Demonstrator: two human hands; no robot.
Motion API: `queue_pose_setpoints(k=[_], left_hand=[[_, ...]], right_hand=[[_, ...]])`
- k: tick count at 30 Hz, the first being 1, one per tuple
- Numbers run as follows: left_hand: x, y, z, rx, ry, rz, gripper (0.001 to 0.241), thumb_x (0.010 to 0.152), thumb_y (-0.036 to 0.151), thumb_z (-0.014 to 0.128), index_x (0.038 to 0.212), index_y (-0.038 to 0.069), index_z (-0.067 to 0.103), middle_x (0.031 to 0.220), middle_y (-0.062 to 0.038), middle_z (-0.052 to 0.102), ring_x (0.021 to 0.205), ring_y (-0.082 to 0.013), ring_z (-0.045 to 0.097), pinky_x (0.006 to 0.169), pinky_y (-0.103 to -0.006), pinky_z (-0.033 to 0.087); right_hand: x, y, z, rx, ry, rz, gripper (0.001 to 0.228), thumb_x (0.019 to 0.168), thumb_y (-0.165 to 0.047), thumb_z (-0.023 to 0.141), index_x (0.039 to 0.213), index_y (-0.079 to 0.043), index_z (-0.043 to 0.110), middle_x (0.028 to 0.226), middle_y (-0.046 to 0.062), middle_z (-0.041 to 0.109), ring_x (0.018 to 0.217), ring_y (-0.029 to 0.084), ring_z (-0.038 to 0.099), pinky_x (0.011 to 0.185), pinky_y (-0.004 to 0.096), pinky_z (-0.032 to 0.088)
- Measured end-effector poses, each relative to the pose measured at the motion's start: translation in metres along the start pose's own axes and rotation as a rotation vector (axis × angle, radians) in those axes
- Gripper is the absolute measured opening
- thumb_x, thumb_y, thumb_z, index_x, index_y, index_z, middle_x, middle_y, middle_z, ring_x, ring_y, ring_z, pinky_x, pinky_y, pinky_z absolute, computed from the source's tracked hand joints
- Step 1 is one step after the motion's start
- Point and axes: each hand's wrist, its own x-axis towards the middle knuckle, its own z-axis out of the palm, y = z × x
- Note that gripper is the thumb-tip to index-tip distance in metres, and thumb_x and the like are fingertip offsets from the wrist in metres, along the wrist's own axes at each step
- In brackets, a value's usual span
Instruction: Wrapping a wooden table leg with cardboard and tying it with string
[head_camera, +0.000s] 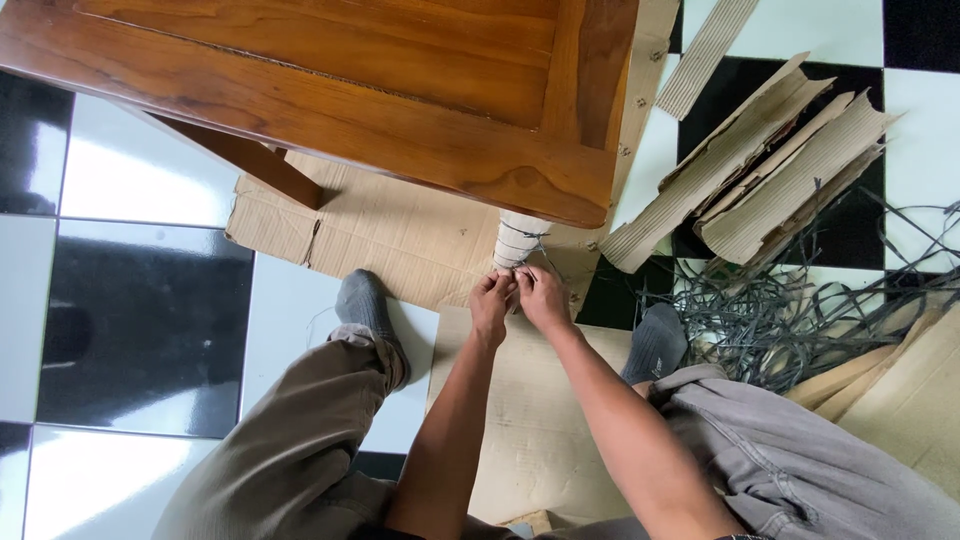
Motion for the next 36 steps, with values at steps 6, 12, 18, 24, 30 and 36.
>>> queue_pose_setpoints(k=[6, 12, 18, 24, 30, 36], left_hand=[[-0.015, 0.01, 0.005, -0.056, -0.01, 0.001, 0.007, 0.089, 0.014, 0.073, 0.094, 0.012, 0.068, 0.08, 0.001, 0.065, 0.071, -0.0077, 0.066, 0.064, -0.0212, 0.055], [-0.01, 0.002, -0.002, -0.025, -0.032, 0.05, 0.02, 0.086, 0.01, 0.075, 0.106, 0.01, 0.071, 0.088, -0.004, 0.07, 0.075, -0.0103, 0.069, 0.068, -0.0209, 0.055], [-0.009, 0.0, -0.005, 0.083, -0.042, 0.187, 0.025, 0.087, 0.008, 0.074, 0.111, 0.009, 0.074, 0.09, -0.005, 0.073, 0.079, -0.0089, 0.069, 0.07, -0.0186, 0.053], [-0.013, 0.003, -0.007, 0.428, 0.058, 0.285, 0.021, 0.081, 0.016, 0.081, 0.103, 0.016, 0.083, 0.085, -0.007, 0.079, 0.078, -0.0113, 0.071, 0.073, -0.0297, 0.056], [-0.02, 0.013, -0.008, 0.543, 0.112, 0.293, 0.012, 0.081, 0.026, 0.084, 0.092, 0.021, 0.083, 0.072, 0.001, 0.076, 0.069, -0.0072, 0.069, 0.069, -0.0249, 0.053], [-0.012, 0.007, -0.006, 0.508, 0.158, 0.241, 0.014, 0.077, 0.03, 0.085, 0.086, 0.02, 0.08, 0.07, 0.001, 0.074, 0.068, -0.0114, 0.066, 0.066, -0.0288, 0.05]], right_hand=[[-0.001, -0.012, -0.005, 0.09, 0.008, 0.091, 0.014, 0.088, -0.019, 0.065, 0.097, -0.014, 0.074, 0.094, 0.013, 0.077, 0.095, 0.04, 0.072, 0.084, 0.053, 0.055], [-0.004, -0.008, -0.009, -0.038, 0.014, -0.138, 0.016, 0.095, -0.015, 0.061, 0.1, -0.019, 0.076, 0.094, 0.005, 0.078, 0.088, 0.032, 0.074, 0.081, 0.044, 0.058], [-0.003, -0.003, -0.015, -0.052, -0.066, -0.288, 0.015, 0.1, -0.014, 0.058, 0.109, -0.017, 0.069, 0.092, 0.013, 0.072, 0.091, 0.035, 0.071, 0.082, 0.046, 0.057], [-0.007, -0.016, -0.027, -0.055, -0.116, -0.303, 0.019, 0.097, -0.008, 0.054, 0.111, -0.016, 0.064, 0.093, 0.016, 0.07, 0.092, 0.041, 0.07, 0.086, 0.05, 0.056], [-0.008, -0.013, -0.027, -0.016, -0.097, -0.261, 0.018, 0.097, -0.008, 0.055, 0.109, -0.017, 0.064, 0.091, 0.015, 0.068, 0.091, 0.039, 0.07, 0.084, 0.048, 0.057], [-0.011, -0.009, -0.02, -0.081, -0.016, -0.081, 0.016, 0.092, -0.019, 0.065, 0.105, -0.025, 0.071, 0.092, 0.006, 0.076, 0.091, 0.034, 0.074, 0.086, 0.05, 0.056]])
